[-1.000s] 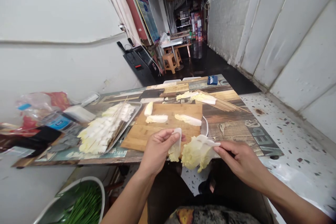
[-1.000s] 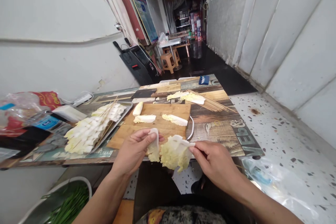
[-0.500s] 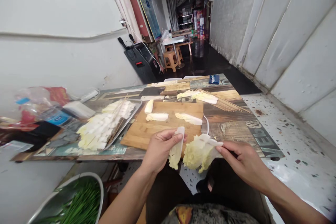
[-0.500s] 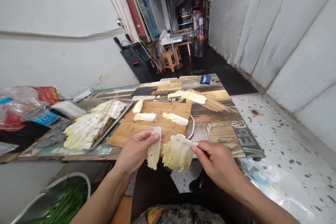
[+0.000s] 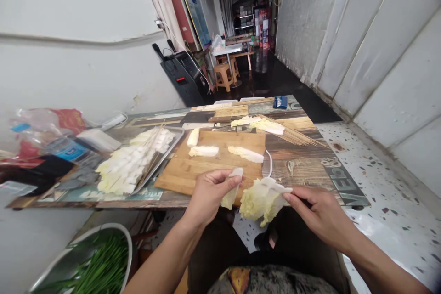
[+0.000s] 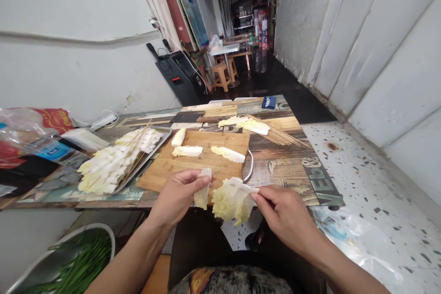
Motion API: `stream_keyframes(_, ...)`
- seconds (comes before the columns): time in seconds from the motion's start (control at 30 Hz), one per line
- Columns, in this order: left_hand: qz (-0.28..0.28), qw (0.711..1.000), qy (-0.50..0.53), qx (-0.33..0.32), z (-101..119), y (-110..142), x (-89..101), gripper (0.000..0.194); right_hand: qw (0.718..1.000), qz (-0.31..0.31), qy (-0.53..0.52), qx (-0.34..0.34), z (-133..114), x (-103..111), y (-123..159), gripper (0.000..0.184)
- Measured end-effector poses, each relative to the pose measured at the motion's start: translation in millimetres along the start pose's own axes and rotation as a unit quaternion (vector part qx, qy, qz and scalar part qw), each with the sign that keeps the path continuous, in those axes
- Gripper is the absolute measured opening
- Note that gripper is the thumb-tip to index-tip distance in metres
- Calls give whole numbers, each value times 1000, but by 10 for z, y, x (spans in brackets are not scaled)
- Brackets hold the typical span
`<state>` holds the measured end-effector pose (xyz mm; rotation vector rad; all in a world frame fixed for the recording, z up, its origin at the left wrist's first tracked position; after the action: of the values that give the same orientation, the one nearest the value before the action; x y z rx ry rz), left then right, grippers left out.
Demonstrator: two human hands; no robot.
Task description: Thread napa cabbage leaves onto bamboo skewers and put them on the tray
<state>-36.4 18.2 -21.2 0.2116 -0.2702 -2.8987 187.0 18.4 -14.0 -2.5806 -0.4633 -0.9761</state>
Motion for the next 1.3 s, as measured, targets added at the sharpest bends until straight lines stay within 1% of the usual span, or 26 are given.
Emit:
stream_keyframes(0.23, -8, 1000, -12, 0, -9, 15, -37, 25, 1000, -5, -11, -3, 23, 20, 11, 38)
stream_keyframes(0.53, -19, 998, -48, -31, 22, 30, -48, 23, 1000, -11, -12, -2, 5, 30, 4, 38)
stream_keyframes(0.73, -16, 997, -64, -38, 26, 30, -43, 23, 1000, -11, -11, -8, 16, 15, 5, 38)
stream_keyframes(0.87, -25, 998, -58, -19, -5, 41, -106, 24, 1000, -6, -19, 13, -51, 22, -27, 39)
stream_keyframes(0.97, -29, 999, -29, -23, 2, 45, -137, 25, 999, 8, -38, 25, -116, 59, -72, 39)
stream_keyframes(1.07, -44, 997, -37, -45, 52, 54, -138, 27, 998, 9, -52, 31, -160, 72, -110, 40)
stream_keyframes(1.17, -64, 990, -90, -88, 156, 89, -104, 31, 997, 12, -59, 43, -158, 104, -131, 39)
stream_keyframes(1.23, -53, 982, -130, -124, 249, 105, -38, 37, 997, 29, -53, 38, -90, 197, -132, 38)
stream_keyframes(1.3, -13, 967, -185, -175, 350, 88, 54, 33, 997, 73, -32, 10, 49, 373, -105, 36)
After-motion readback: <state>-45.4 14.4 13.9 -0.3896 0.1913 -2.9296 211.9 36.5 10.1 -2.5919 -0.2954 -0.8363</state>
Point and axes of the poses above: each hand's wrist, its own y-axis away from the middle knuckle, its own x-axis out of the back of the hand, z = x × y, the point moved 6 cm from there along -y, towards the middle knuckle, and after that the axes turned 4 degrees about z, right-handed, at the moved point
